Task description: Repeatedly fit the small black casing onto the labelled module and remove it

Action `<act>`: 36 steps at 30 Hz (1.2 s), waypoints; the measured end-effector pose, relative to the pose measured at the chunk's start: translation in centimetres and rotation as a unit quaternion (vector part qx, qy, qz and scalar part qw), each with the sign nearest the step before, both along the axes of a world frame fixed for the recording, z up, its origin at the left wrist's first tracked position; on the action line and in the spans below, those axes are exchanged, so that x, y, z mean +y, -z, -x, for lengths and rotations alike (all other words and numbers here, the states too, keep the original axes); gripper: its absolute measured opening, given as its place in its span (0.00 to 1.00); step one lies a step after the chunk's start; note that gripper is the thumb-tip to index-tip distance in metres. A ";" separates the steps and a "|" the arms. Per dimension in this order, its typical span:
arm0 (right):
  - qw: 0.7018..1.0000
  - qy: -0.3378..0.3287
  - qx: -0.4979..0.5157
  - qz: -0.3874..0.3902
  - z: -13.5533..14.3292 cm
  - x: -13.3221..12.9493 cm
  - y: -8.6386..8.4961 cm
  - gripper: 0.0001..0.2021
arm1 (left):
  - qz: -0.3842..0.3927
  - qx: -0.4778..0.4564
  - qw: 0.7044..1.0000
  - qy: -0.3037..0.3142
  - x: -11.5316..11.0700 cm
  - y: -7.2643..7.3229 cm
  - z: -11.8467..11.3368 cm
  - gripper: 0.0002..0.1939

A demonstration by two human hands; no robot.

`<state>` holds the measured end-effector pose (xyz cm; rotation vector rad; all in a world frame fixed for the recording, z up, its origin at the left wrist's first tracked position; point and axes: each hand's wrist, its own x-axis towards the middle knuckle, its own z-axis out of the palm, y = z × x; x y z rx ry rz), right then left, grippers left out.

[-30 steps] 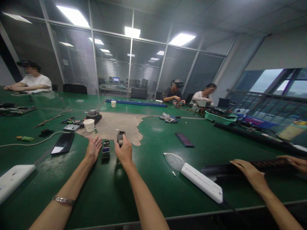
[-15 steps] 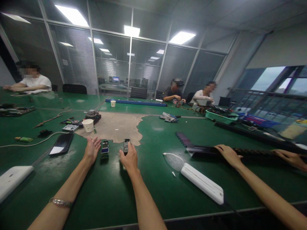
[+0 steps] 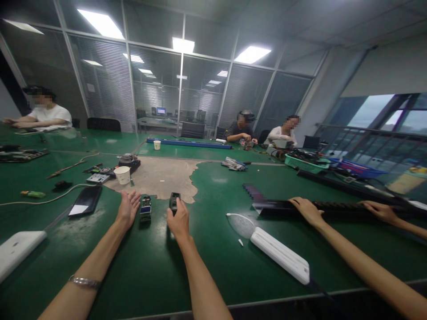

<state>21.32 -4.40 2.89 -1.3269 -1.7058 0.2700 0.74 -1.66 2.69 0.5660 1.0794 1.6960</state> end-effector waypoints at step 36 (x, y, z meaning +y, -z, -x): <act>0.994 -0.068 -0.057 0.069 9.8 -2.0 -2.4 0.25 | 0.004 0.011 1.000 -0.007 0.7 0.7 0.6 0.40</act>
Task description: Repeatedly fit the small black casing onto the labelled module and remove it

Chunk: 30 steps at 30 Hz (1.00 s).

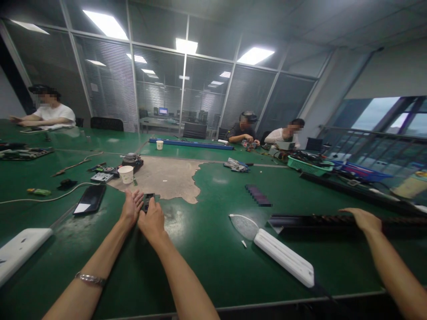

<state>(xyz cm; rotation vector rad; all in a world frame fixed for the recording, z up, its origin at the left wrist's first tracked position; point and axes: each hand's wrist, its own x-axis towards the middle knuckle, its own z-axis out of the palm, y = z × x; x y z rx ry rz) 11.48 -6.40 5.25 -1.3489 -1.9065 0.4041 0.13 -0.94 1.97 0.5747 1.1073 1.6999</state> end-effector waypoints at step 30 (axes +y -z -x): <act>0.990 0.105 0.036 -0.091 -11.3 2.2 2.5 0.31 | -0.016 -0.022 1.000 0.002 -0.5 -0.2 -0.4 0.38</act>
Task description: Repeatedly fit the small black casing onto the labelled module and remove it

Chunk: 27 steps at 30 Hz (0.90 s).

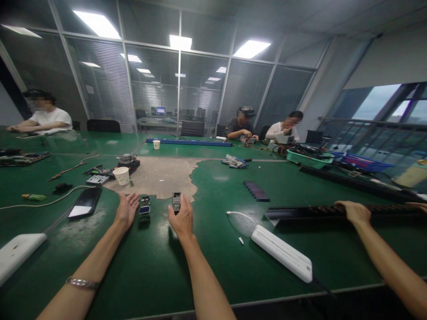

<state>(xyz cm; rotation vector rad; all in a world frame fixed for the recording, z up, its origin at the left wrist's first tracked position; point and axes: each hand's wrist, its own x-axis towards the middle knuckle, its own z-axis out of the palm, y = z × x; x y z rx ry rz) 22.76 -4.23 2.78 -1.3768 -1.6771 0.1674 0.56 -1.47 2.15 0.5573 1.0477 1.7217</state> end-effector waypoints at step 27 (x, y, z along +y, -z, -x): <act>0.990 -0.143 -0.002 0.011 9.5 -1.2 -4.3 0.21 | 0.005 -0.034 0.997 0.062 -0.8 -0.5 1.3 0.36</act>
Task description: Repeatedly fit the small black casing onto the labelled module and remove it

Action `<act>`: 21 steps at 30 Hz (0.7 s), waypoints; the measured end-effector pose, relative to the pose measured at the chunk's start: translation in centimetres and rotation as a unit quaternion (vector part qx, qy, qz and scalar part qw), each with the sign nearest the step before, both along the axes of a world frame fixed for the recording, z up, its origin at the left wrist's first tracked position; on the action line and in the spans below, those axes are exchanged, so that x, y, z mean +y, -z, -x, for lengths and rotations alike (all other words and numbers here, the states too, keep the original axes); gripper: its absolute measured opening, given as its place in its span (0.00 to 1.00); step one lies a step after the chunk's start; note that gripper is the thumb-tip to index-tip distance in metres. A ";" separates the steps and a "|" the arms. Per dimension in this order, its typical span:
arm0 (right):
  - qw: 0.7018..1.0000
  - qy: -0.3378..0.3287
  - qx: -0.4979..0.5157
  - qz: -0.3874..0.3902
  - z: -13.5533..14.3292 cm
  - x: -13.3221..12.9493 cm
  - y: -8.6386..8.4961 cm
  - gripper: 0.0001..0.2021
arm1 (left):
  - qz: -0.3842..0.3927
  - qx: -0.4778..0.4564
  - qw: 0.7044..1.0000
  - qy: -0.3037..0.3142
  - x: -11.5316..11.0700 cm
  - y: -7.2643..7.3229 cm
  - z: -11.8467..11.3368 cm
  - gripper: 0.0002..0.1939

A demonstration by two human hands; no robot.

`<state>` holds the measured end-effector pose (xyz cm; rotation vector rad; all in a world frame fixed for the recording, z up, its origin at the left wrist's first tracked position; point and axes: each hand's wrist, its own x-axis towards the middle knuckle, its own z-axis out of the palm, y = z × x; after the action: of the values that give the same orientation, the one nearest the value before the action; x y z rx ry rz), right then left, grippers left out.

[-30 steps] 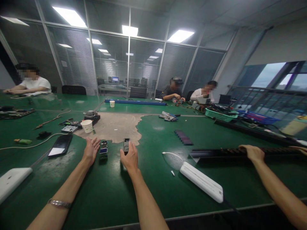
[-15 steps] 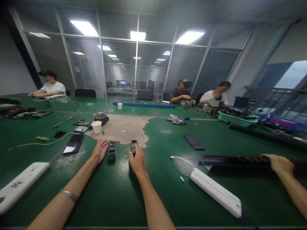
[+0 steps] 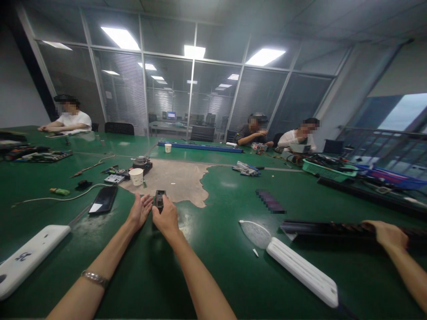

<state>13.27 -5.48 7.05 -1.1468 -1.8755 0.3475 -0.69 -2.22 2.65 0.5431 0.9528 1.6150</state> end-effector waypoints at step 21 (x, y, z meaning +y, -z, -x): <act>0.997 -0.007 -0.059 0.047 0.6 -0.6 3.2 0.35 | 0.014 0.061 0.998 -0.020 0.4 -0.1 -0.2 0.37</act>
<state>12.64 -6.05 3.83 -1.2416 -1.9883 0.3861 -0.47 -1.80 2.75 0.6113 1.0811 1.6155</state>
